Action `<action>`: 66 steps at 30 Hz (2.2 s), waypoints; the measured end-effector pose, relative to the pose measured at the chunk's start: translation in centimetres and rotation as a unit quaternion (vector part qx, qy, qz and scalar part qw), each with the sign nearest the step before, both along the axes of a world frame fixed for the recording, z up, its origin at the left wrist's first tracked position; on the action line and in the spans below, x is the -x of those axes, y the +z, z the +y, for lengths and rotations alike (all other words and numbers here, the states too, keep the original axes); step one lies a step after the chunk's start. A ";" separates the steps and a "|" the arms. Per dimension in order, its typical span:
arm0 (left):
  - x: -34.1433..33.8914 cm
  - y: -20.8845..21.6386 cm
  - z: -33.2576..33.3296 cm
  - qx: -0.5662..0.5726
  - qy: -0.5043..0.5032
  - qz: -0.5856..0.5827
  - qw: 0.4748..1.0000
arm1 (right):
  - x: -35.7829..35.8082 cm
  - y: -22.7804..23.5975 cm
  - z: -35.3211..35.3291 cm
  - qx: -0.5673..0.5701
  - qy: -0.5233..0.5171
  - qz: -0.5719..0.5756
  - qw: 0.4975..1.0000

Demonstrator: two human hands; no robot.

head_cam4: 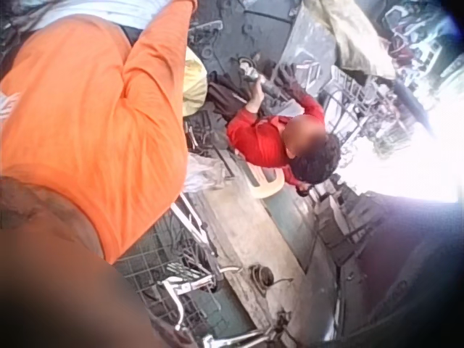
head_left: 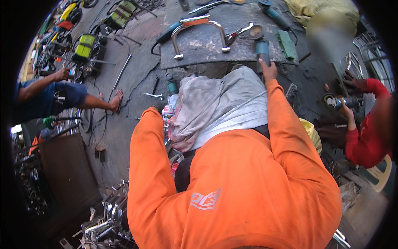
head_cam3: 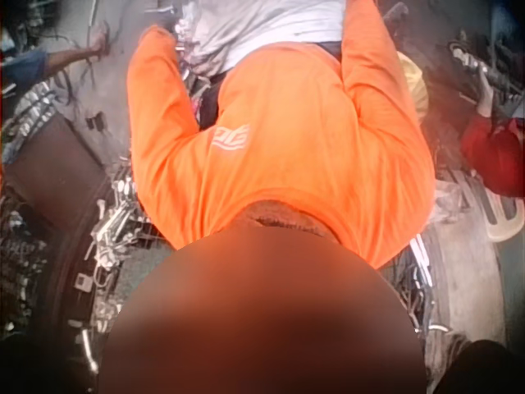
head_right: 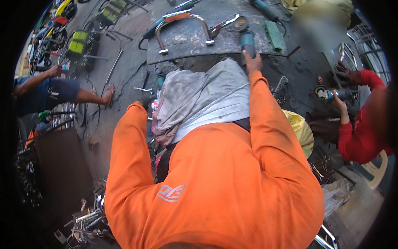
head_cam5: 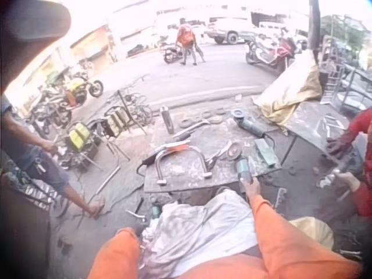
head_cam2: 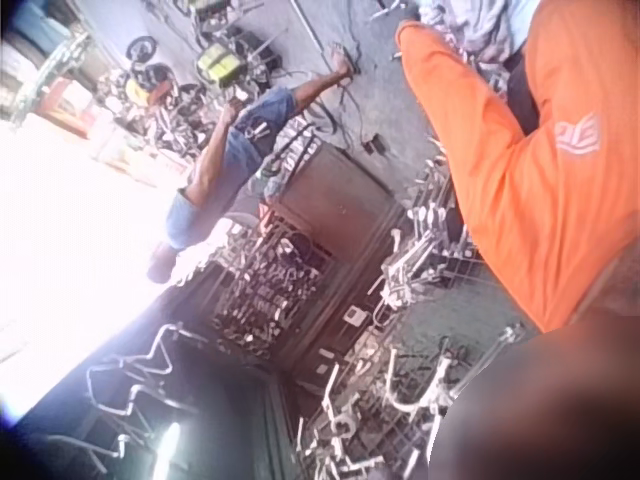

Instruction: The person uses an angle grinder to smooth and polish a curved metal bar on a workbench. They hold the bar with one hand and operate the grinder with the other, moving the tool along the surface repeatedly. The person repositions the bar several times to access different sections.

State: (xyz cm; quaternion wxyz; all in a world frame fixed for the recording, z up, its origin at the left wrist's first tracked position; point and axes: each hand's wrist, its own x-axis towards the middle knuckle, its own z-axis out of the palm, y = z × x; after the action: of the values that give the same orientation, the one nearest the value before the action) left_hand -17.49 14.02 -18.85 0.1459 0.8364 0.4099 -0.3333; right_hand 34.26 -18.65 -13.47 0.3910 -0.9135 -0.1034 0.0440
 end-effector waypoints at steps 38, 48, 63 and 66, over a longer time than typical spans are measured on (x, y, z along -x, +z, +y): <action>-20.4 16.5 -16.8 -0.051 0.012 -0.433 0.900 | -4.8 2.3 3.3 0.061 0.064 0.123 0.988; -21.1 18.8 -18.0 0.068 0.089 -0.622 0.775 | 4.0 6.6 0.3 -0.058 0.069 -0.003 0.996; -27.4 16.3 -18.2 0.143 0.048 -0.647 0.747 | 8.5 7.0 -0.3 0.005 0.279 -0.084 0.957; -26.2 13.1 -16.1 0.179 0.031 -0.534 0.826 | 8.4 7.1 -0.4 -0.026 0.277 -0.071 0.958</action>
State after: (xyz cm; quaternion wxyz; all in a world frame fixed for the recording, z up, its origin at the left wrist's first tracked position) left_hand 8.74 -2.13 -5.73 0.4992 0.8301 0.2264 0.1027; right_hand 25.89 -19.02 -6.35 0.3788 -0.8395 -0.3806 0.0829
